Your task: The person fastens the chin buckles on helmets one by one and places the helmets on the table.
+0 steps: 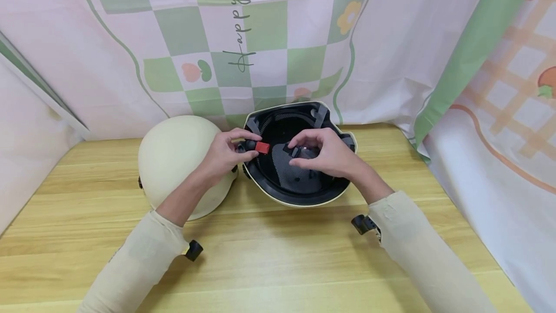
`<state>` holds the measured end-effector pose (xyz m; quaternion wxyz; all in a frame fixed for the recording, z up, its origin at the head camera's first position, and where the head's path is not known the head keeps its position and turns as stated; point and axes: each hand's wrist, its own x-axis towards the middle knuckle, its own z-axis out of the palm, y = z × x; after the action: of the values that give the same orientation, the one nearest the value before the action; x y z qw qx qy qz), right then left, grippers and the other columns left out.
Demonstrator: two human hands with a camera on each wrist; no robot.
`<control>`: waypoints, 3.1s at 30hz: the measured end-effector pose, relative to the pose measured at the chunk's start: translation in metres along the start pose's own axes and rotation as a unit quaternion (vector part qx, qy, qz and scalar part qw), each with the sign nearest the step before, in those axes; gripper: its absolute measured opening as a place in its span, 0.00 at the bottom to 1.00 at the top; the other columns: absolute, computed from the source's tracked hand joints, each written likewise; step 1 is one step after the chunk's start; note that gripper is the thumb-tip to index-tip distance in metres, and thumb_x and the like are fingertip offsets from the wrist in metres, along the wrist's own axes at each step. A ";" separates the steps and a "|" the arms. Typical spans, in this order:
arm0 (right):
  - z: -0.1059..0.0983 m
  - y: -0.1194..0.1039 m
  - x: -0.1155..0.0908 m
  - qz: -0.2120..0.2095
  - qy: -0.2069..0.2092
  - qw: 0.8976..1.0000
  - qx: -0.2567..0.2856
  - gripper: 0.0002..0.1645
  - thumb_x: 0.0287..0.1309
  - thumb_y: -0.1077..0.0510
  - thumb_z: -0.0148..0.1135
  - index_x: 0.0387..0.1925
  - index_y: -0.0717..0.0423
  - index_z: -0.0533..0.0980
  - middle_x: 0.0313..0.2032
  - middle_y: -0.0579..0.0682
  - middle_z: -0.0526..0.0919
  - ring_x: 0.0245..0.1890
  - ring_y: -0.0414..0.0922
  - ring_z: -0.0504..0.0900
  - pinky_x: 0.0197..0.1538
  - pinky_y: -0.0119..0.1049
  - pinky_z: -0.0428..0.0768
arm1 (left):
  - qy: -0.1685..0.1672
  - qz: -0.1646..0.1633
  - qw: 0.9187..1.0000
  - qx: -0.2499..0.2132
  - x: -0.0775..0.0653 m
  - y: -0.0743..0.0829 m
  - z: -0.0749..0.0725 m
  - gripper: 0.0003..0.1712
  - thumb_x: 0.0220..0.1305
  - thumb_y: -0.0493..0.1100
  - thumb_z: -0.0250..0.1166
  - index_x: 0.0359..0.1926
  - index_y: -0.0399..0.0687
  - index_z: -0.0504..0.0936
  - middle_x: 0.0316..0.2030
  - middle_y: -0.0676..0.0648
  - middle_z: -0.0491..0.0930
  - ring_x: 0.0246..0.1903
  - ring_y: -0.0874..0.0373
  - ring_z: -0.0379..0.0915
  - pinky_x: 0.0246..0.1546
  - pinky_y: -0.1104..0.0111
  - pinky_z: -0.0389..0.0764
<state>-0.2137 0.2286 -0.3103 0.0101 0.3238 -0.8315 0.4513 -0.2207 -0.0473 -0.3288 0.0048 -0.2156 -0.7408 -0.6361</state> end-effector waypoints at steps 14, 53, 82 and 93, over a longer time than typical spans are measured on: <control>0.004 -0.008 -0.001 -0.007 0.060 0.998 0.006 0.15 0.59 0.71 0.69 0.49 0.66 0.82 0.45 0.61 0.87 0.41 0.35 0.85 0.44 0.25 0.80 | 0.031 0.059 0.995 0.074 0.000 0.003 0.005 0.15 0.59 0.31 0.75 0.47 0.31 0.89 0.51 0.38 0.79 0.54 0.46 0.74 0.52 0.64 0.79; 0.021 -0.006 0.001 0.035 0.152 0.986 0.055 0.10 0.60 0.70 0.72 0.44 0.70 0.84 0.38 0.39 0.88 0.33 0.35 0.87 0.38 0.26 0.83 | -0.002 0.097 0.993 0.071 -0.004 -0.004 0.016 0.14 0.66 0.34 0.72 0.51 0.33 0.86 0.44 0.38 0.88 0.43 0.50 0.78 0.50 0.65 0.76; 0.019 -0.005 0.002 0.071 0.146 0.985 0.049 0.12 0.60 0.66 0.74 0.46 0.66 0.88 0.37 0.41 0.90 0.34 0.35 0.87 0.39 0.26 0.83 | 0.022 0.083 0.996 0.040 -0.003 -0.009 0.016 0.13 0.63 0.33 0.74 0.48 0.31 0.88 0.41 0.37 0.89 0.42 0.55 0.80 0.49 0.69 0.75; 0.020 -0.005 0.002 0.063 0.148 0.986 0.052 0.12 0.59 0.67 0.74 0.45 0.67 0.88 0.36 0.41 0.90 0.33 0.35 0.87 0.39 0.25 0.83 | 0.012 0.079 0.996 0.039 -0.001 -0.009 0.016 0.14 0.63 0.32 0.74 0.48 0.29 0.88 0.44 0.36 0.88 0.49 0.48 0.80 0.56 0.66 0.76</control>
<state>-0.2069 0.2106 -0.3180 0.0881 0.2009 -0.8150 0.5364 -0.2188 -0.0336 -0.3408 0.0725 -0.2659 -0.7457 -0.6066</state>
